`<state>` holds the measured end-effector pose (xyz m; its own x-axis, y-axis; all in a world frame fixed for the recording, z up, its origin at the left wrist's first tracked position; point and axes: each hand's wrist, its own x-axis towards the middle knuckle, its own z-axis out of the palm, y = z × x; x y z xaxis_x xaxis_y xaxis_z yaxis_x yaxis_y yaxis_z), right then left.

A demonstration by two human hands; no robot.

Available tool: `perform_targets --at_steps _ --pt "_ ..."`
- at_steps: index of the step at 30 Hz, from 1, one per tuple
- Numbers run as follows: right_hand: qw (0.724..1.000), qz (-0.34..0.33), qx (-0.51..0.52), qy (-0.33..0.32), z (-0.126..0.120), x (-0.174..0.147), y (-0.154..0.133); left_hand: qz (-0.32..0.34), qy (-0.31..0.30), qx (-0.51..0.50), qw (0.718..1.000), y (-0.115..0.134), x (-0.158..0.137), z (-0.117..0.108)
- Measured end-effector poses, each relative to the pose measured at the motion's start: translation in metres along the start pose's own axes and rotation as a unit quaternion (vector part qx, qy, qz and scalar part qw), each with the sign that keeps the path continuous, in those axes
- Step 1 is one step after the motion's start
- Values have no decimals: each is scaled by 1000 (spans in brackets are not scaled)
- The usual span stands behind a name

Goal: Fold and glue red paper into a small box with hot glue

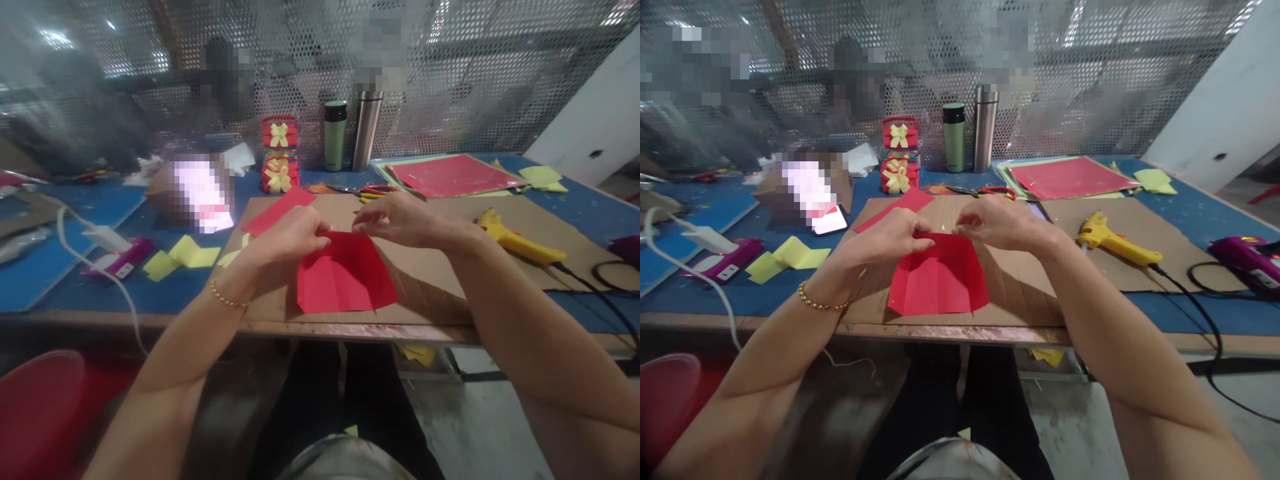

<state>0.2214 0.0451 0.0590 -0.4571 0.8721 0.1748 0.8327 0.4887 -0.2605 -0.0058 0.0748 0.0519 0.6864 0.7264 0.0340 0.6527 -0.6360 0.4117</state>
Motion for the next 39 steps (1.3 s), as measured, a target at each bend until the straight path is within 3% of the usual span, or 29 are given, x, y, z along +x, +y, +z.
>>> perform_targets --at_steps 5,10,15,25,32,39 --pt "1000 4 15 -24 -9 -3 1 -14 7 3 1000 1 -1 1" --pt "996 15 -71 -61 4 -4 -7 -9 4 9 1000 5 -3 -1" --pt "992 59 -95 -54 9 1 -9 4 -2 13 1000 6 -3 -2" --pt "998 10 -50 -45 4 -2 -18 7 -19 11 1000 9 -4 -4" --pt "995 72 -60 -46 10 3 -23 12 -21 36 999 2 -2 -1" --pt "998 1 -52 -31 17 3 -17 -1 -22 47 999 5 -2 1"
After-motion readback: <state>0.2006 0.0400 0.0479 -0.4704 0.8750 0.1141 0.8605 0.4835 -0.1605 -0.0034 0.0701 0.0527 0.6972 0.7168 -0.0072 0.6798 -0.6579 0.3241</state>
